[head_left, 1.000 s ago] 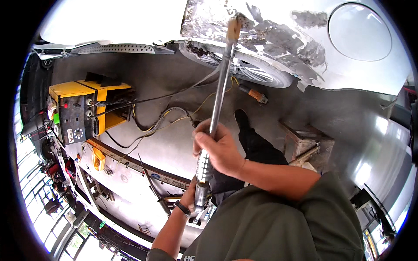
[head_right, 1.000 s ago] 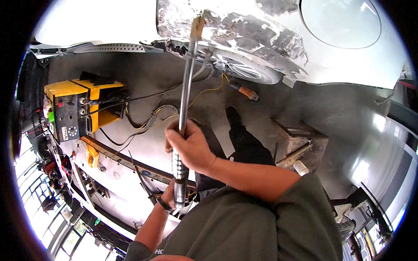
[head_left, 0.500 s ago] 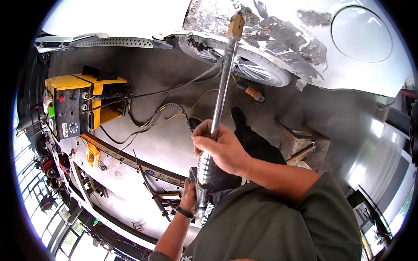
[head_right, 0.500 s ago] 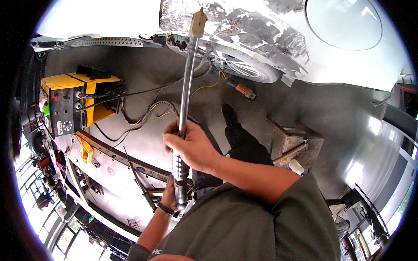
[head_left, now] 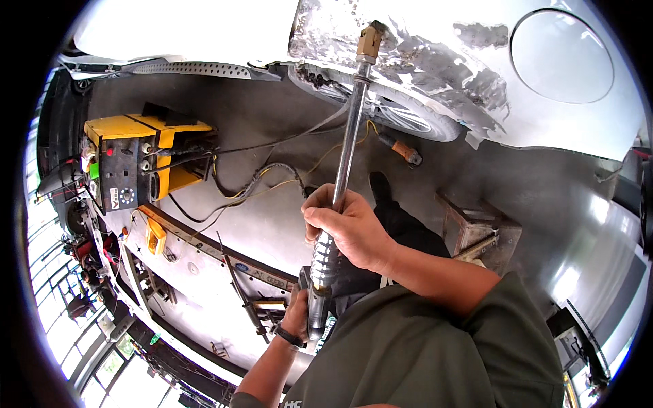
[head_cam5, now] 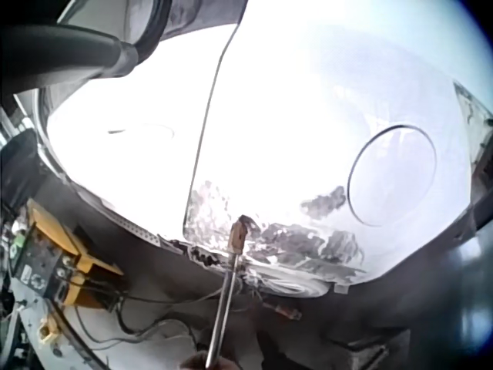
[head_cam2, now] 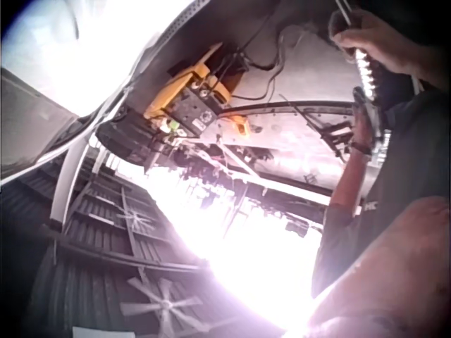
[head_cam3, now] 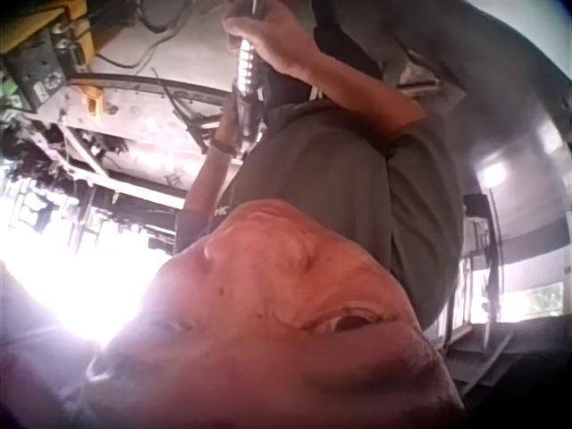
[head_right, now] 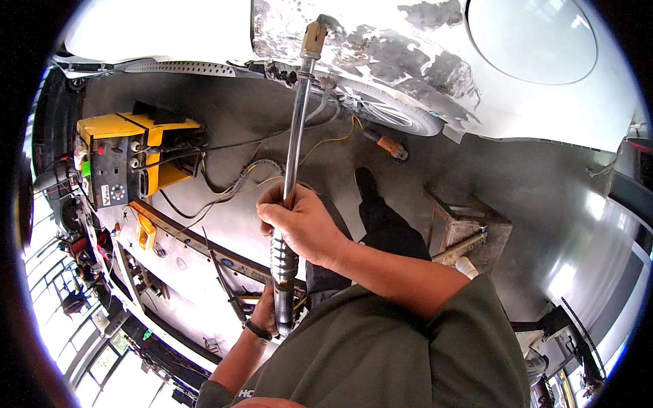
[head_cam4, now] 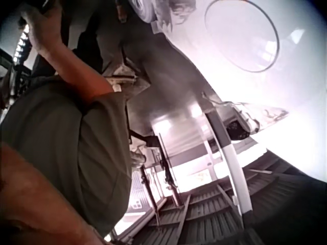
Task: The person pulls a dent from a car panel using a slide hammer, touches the metal by hand, and taps the area with a hammer.
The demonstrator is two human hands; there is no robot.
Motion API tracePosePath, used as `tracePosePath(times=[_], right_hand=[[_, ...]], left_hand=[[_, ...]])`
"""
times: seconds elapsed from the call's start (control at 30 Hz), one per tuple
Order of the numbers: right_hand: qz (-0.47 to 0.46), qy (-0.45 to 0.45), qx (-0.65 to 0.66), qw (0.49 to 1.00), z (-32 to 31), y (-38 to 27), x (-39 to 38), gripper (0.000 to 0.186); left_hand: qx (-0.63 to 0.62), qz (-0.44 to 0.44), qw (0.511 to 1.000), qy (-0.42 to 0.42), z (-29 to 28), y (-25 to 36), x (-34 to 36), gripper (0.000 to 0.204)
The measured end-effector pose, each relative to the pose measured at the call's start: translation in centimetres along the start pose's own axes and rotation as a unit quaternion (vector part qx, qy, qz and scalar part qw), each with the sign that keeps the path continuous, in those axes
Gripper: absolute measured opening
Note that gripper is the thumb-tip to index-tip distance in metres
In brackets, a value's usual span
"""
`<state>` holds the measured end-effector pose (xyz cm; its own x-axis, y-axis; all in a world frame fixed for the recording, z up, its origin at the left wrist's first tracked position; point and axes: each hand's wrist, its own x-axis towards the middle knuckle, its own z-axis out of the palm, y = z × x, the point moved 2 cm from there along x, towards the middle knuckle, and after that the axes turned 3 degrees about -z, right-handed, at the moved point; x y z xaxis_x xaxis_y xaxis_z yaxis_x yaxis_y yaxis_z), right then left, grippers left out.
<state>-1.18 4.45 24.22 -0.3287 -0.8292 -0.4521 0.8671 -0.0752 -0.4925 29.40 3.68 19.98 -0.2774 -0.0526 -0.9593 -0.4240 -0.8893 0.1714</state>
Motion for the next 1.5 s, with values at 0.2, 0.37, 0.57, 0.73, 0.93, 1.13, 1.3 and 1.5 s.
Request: tracePosePath(times=[0.2, 0.37, 0.57, 0.73, 0.93, 1.13, 1.3, 1.5], right_hand=[[-0.003, -0.011, 0.005, 1.000, 0.7, -0.9, 0.0, 0.014], [-0.008, 0.025, -0.045, 0.999, 0.1, -5.9, 3.1, 0.032], [-0.041, 0.007, 0.008, 0.999, -0.5, 0.8, 0.6, 0.019], [-0.054, 0.001, 0.025, 0.998, 0.3, 1.3, 0.0, 0.014], [-0.052, -0.015, -0.092, 0.994, -0.4, 0.0, 1.2, 0.033], [-0.011, -0.013, -0.088, 0.996, -0.7, -0.3, 1.2, 0.030], [-0.043, -0.015, -0.152, 0.987, 0.0, -0.8, -0.5, 0.027], [-0.020, 0.002, -0.106, 0.994, -1.1, -0.5, -0.7, 0.023]], left_hand=[[-0.015, -0.106, 0.994, -0.003, 0.9, 1.7, -2.1, 0.055], [-0.016, -0.068, 0.997, 0.039, 0.5, 0.8, -1.8, 0.054], [0.009, -0.045, 0.999, 0.017, 1.2, 1.8, -0.6, 0.055], [-0.038, -0.056, 0.998, 0.018, -0.8, 0.7, 0.2, 0.049], [0.188, 0.294, 0.888, 0.299, -4.9, -0.6, 1.1, 0.033], [0.014, 0.193, 0.957, 0.218, -4.9, 1.7, 1.1, 0.034], [-0.009, -0.224, 0.974, -0.046, -2.5, 3.5, 0.5, 0.045], [0.025, -0.051, 0.996, 0.068, 0.4, 2.7, 0.5, 0.045]])
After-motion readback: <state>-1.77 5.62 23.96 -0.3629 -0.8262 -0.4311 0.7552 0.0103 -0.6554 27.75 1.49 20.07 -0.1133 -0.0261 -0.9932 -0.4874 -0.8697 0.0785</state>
